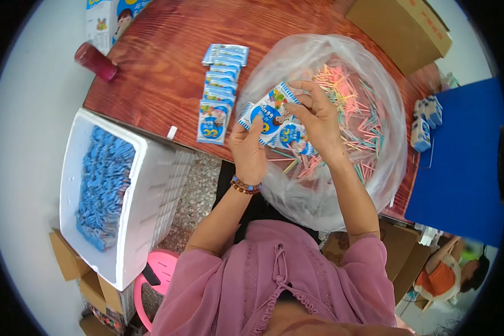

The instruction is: Placing small colorful sticks into small blue and white cardboard boxes.

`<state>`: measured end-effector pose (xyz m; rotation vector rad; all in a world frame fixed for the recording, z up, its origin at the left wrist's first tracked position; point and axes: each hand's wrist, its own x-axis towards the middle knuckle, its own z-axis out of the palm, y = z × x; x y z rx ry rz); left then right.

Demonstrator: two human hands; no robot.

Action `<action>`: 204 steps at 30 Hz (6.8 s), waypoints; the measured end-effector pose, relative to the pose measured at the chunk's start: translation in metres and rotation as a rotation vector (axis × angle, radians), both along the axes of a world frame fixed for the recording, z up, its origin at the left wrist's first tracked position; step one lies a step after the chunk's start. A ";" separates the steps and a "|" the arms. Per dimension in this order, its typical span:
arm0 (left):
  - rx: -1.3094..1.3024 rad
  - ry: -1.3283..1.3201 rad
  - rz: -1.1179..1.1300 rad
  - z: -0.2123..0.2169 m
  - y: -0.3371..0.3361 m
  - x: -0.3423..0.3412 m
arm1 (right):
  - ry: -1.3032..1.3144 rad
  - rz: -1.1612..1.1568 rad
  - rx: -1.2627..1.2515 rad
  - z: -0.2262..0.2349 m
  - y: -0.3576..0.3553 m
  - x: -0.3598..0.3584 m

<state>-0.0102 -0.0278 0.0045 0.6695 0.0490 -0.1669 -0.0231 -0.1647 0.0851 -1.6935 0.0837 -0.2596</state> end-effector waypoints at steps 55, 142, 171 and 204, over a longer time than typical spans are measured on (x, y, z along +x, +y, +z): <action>0.516 -0.142 -0.321 0.011 -0.024 0.000 | 0.150 0.019 0.116 -0.053 -0.063 -0.054; -0.006 0.181 -0.424 -0.016 -0.001 -0.006 | -0.007 -0.407 -0.406 -0.004 -0.247 -0.042; 0.007 0.180 -0.530 -0.018 -0.003 -0.003 | 0.145 0.058 -1.135 0.055 -0.162 -0.123; 0.052 0.171 -0.368 0.003 0.002 -0.010 | 0.268 0.113 -1.020 0.065 -0.106 -0.174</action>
